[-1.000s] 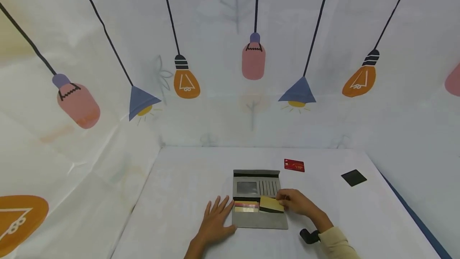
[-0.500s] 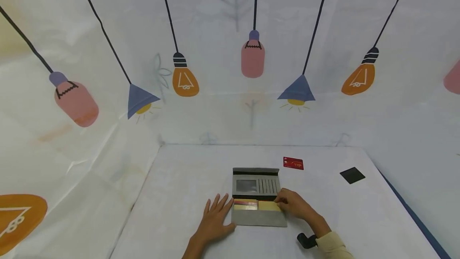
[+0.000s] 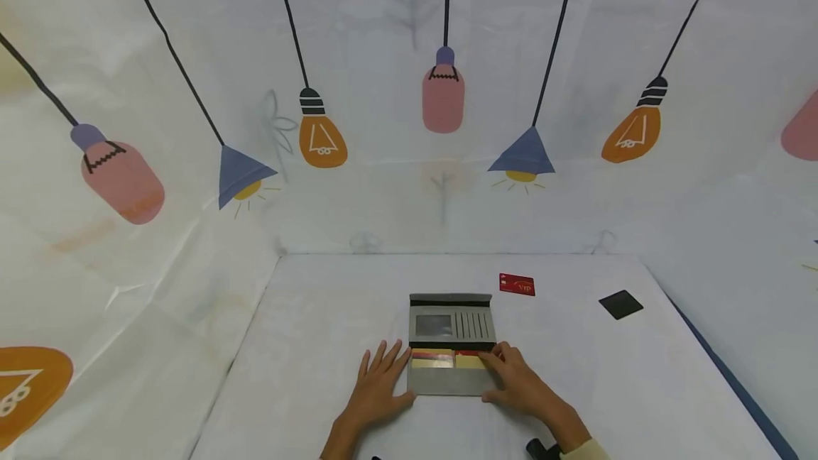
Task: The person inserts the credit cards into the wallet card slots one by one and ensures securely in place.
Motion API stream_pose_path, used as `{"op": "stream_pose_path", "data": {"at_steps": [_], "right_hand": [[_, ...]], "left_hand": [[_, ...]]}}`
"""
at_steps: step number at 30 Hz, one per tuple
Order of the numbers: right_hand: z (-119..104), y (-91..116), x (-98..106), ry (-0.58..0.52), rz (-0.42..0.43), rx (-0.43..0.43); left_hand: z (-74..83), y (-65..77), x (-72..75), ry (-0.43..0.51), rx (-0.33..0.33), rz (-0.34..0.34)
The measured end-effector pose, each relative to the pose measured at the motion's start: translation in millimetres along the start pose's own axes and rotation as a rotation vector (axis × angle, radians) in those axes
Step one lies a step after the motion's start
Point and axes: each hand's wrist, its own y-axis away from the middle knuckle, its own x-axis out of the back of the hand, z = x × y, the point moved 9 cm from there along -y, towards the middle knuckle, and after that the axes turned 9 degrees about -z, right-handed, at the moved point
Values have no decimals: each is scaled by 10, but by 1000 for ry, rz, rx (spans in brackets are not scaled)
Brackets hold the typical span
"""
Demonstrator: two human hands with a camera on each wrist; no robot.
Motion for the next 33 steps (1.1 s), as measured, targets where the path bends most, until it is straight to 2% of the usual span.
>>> {"op": "stream_pose_path", "data": {"at_steps": [9,15,24,33], "right_hand": [[-41,10,52,38,25,69],[-13,5,25,54,34,68],[44,25,-1,54,49,58],[12,69,-24,96,134,88]], "left_hand": [[2,-18,11,-5,1,-2],[10,-25,37,-10,7,1],[1,-47,1,-6,22,-15],[-5,-25,-15,-25,0,17]]}}
